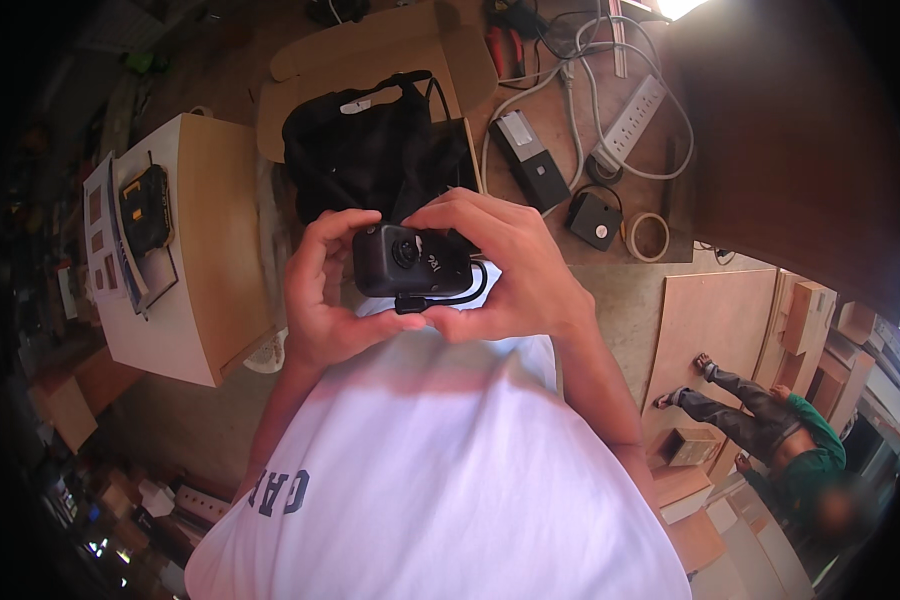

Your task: The person assembles a small black electronic device by inserting a battery, connecting a cable, and securing components with tape. They manipulate the device and its parts on a cluttered workbench, repeatedly adjusting the assembly.

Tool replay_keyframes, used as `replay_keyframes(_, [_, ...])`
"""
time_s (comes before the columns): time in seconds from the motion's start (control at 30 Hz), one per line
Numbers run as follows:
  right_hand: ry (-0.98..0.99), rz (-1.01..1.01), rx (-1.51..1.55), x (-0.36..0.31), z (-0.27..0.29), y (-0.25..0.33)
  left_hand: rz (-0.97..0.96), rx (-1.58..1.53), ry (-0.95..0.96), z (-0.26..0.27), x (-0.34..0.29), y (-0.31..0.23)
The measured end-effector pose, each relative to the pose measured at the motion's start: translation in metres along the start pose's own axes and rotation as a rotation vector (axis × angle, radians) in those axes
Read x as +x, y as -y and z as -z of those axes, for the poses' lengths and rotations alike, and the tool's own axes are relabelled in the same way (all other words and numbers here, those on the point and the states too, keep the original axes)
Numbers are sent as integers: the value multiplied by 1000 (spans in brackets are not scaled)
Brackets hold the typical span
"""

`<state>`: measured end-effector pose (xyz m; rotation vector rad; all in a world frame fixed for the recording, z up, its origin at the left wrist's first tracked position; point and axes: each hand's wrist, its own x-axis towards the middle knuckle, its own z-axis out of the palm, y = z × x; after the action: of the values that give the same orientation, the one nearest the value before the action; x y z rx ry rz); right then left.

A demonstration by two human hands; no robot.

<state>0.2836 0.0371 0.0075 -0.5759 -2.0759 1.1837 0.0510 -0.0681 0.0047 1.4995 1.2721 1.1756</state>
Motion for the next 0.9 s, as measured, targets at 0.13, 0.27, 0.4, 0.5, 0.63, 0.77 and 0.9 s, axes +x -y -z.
replay_keyframes(0.13, [34,-28,-7,0,4,1,-35,24,0,0,2,1])
replay_keyframes(0.27, [56,-67,7,0,7,2,-19,25,15,0,3,2])
replay_keyframes(0.4, [8,-12,23,0,6,-2,-74,34,-76,-7,9,4])
replay_keyframes(0.5, [10,-7,32,-1,7,-3,-81,12,-128,-12,9,5])
replay_keyframes(0.63, [20,-23,39,-4,9,-2,-52,99,-44,-5,12,-2])
replay_keyframes(0.77, [-8,-25,46,-6,6,-2,-45,44,-44,-6,7,4])
replay_keyframes(0.9, [-6,-22,-7,-8,4,-4,13,12,-37,-7,5,5])
